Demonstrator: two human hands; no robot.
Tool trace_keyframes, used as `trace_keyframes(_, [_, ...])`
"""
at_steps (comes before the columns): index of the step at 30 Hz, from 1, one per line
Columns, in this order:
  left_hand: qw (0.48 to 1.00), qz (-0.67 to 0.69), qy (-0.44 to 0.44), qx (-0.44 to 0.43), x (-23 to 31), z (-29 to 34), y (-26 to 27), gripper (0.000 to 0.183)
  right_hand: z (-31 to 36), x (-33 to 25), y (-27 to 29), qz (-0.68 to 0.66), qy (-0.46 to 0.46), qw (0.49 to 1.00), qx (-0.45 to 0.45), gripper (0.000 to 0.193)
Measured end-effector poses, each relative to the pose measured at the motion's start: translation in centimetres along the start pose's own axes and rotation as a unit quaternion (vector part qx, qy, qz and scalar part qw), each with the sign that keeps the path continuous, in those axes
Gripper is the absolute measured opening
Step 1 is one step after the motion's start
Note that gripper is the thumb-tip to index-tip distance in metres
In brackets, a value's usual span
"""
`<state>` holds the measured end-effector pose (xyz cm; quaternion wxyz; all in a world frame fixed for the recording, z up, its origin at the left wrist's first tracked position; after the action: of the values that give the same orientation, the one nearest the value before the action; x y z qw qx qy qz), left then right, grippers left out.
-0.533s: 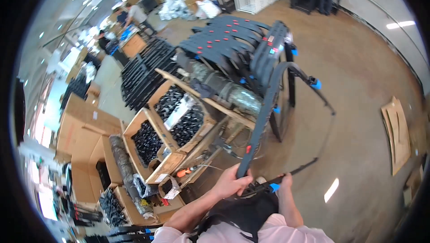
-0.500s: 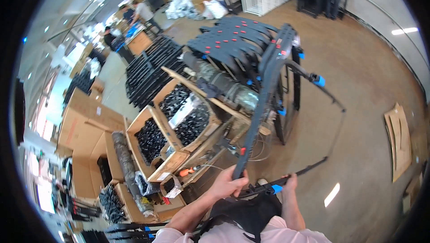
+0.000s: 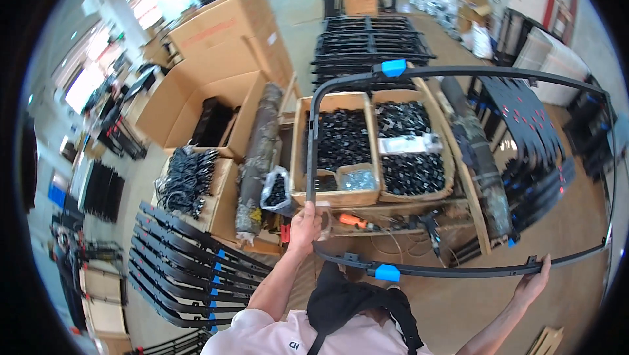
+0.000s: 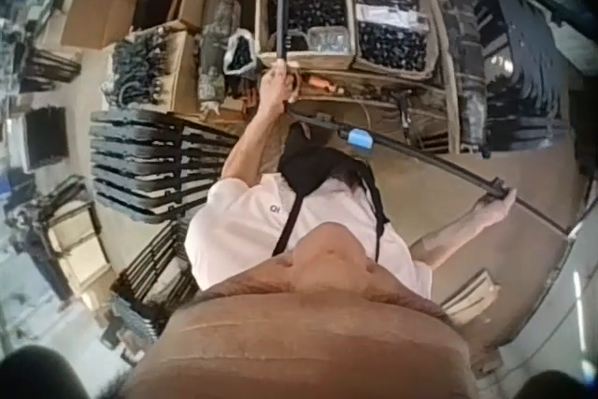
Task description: Assembling internal electronic components and wiring into a plastic housing using an electric screwdriver and pliers.
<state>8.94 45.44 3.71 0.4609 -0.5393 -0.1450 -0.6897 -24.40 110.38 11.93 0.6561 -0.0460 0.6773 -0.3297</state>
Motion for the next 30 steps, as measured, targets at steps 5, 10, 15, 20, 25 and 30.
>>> trace_keyframes(5, [0.990, -0.006, 0.033, 0.134, 1.5, -2.1, 15.4, 0.049, 7.9, 8.9, -17.1, 0.085, -0.041, 0.987, -0.129, 0.021])
trace_keyframes(10, [0.975, -0.031, 0.079, 0.207, 2.0, -3.6, 24.8, 0.052, 12.2, 17.1, -24.5, 0.173, -0.107, 0.961, -0.185, 0.024])
trace_keyframes(15, [0.954, -0.157, 0.104, 0.232, 1.1, -7.7, 29.4, 0.052, 14.9, 23.3, -25.2, 0.234, -0.142, 0.945, -0.177, 0.010])
trace_keyframes(20, [0.854, -0.446, 0.019, 0.268, 7.1, -8.1, 30.6, 0.055, 14.5, 35.9, -16.9, 0.263, -0.303, 0.908, -0.120, 0.017])
trace_keyframes(25, [0.600, -0.693, -0.140, 0.375, 7.6, -7.2, 27.4, 0.037, 16.8, 37.0, -15.6, 0.239, -0.341, 0.903, -0.108, 0.026])
trace_keyframes(30, [0.567, -0.741, -0.167, 0.317, 9.6, -9.7, 28.0, 0.050, 19.7, 37.5, -14.5, 0.221, -0.413, 0.871, -0.150, 0.037])
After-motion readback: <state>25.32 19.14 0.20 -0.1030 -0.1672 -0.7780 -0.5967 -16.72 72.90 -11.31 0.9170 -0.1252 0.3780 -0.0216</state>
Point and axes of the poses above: each hand's wrist, its own z-axis away from the middle knuckle, its own y-axis out of the back of the hand, x = y × z, the point moved 8 cm from there along -z, towards the middle knuckle, and after that the axes turned 5 degrees about -z, right-handed, at the moved point
